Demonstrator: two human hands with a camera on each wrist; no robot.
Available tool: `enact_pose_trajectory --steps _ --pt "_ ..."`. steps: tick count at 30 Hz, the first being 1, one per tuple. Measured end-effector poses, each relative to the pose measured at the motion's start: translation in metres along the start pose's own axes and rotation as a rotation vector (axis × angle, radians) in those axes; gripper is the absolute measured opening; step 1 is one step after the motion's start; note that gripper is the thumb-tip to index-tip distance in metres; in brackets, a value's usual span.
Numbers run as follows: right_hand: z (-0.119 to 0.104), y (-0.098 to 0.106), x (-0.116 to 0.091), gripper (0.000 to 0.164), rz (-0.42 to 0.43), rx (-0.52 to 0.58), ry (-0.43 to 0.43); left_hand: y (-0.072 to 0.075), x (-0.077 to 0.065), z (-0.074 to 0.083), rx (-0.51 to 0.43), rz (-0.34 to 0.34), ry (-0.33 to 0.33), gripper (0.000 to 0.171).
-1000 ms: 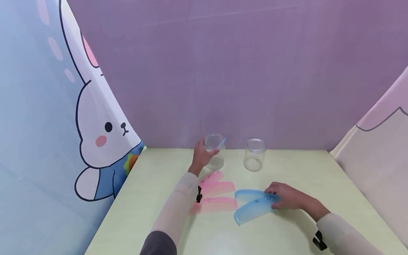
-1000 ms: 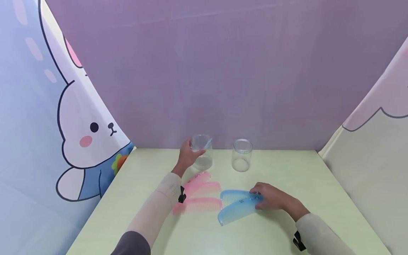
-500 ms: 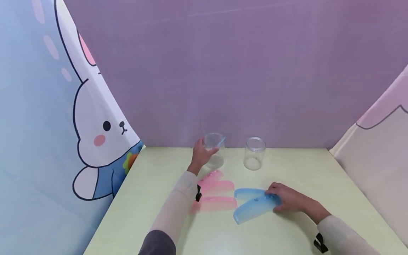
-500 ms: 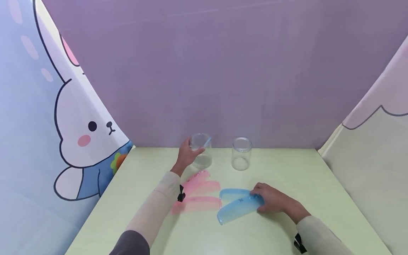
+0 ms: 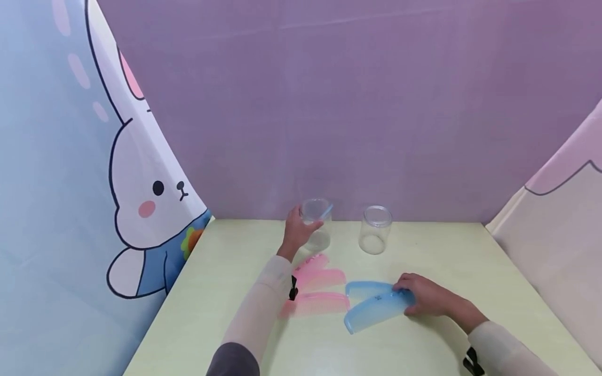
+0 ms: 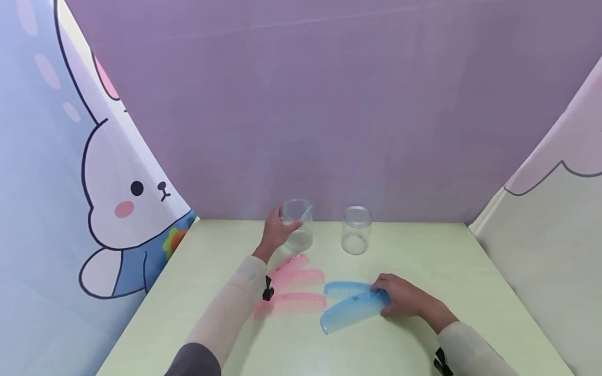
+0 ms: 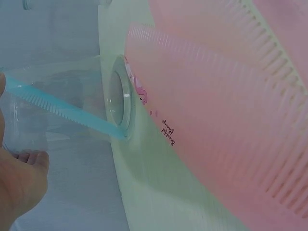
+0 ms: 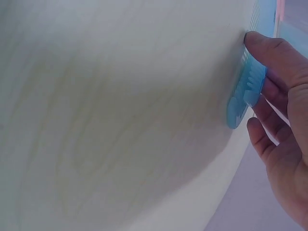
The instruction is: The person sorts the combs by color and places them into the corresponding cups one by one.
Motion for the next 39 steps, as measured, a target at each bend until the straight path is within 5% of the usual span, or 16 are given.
enact_pose_trajectory --steps 21,39 --pt "-0.006 0.009 -0.003 0.046 0.055 0.005 0.008 -0.001 -0.005 -0.001 0.006 -0.017 0.007 0.088" --pt "0.008 0.068 0.021 0.042 0.205 -0.053 -0.143 0.003 -0.007 0.003 -0.003 -0.027 0.005 0.09"
Point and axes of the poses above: each hand's wrist, its own x-axis towards the middle knuckle, its own y-axis out of the back of the hand, z = x × y, the point moved 9 cm from there along x, towards the middle knuckle, and after that the axes turned 12 degrees about -x, right-handed, at the moved point
